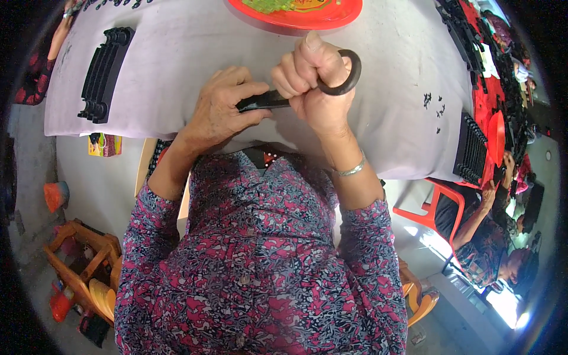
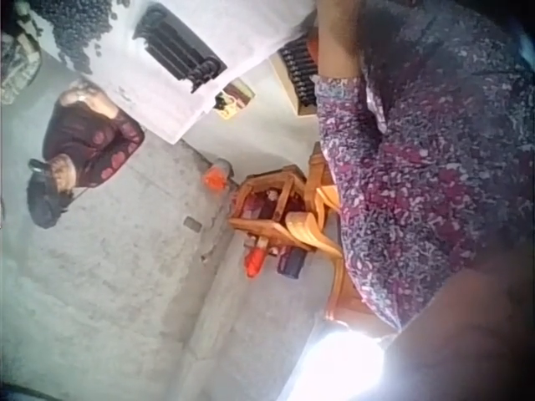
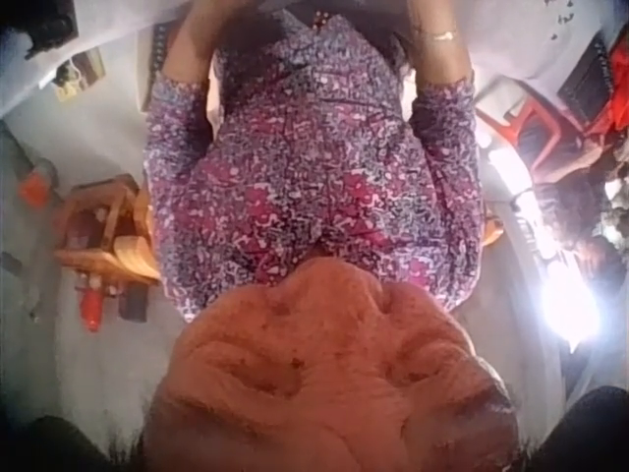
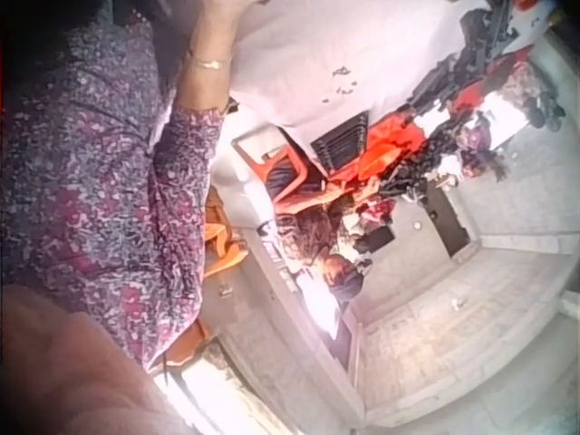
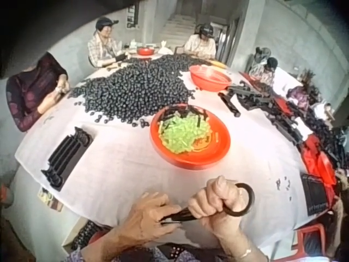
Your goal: The person assembles small plastic components by inserting small black clips into a larger black plastic housing with a metal loop tool.
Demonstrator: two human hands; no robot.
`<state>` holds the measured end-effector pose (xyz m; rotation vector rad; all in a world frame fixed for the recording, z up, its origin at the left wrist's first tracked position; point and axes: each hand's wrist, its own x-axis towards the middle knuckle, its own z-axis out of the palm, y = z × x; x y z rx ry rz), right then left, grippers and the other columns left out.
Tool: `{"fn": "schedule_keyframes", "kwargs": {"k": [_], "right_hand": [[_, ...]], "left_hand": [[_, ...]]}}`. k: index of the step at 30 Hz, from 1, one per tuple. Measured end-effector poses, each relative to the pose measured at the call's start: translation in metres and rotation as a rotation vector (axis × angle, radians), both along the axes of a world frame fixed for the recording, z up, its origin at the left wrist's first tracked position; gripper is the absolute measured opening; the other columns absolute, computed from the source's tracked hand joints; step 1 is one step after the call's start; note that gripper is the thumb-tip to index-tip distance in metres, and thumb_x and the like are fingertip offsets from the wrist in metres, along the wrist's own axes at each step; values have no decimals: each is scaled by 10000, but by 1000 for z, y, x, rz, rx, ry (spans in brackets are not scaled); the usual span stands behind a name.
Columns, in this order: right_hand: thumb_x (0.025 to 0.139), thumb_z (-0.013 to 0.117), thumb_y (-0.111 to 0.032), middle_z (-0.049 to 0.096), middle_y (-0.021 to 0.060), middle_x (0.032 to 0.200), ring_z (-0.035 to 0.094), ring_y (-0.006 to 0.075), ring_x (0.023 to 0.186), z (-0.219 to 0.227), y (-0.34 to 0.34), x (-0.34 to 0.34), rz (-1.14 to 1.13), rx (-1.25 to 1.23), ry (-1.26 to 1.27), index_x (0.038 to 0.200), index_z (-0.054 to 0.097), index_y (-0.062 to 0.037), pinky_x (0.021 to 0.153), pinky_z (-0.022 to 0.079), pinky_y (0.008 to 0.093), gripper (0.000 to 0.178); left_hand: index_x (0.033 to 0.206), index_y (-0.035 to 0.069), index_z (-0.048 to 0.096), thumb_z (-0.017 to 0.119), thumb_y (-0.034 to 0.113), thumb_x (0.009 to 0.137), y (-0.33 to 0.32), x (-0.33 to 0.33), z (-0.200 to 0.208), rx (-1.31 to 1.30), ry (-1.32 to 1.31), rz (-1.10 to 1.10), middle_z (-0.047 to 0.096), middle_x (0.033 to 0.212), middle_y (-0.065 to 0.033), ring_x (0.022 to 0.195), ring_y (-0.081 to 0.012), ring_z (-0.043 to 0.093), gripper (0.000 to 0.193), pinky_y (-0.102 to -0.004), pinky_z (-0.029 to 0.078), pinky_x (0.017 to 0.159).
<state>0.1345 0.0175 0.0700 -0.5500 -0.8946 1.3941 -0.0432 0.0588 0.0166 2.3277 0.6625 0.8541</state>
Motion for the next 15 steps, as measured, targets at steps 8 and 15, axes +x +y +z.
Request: {"fn": "schedule_keyframes", "kwargs": {"k": [8, 15], "right_hand": [[994, 488, -306, 229, -36, 500, 164, 89, 452, 3, 1, 3, 15, 16, 120, 559, 309, -118, 442, 155, 276, 506], [996, 461, -357, 242, -46, 489, 158, 85, 447, 9, -1, 14, 30, 1, 107, 564, 317, -139, 445, 161, 276, 505]], "left_hand": [[958, 68, 693, 807, 223, 653, 0, 0, 0, 4, 1, 3, 506, 790, -79, 764, -274, 511, 360, -377, 392, 694], [953, 64, 688, 804, 216, 660, 0, 0, -1, 23, -22, 0, 505, 788, -75, 762, -266, 511, 350, -375, 389, 691]]}}
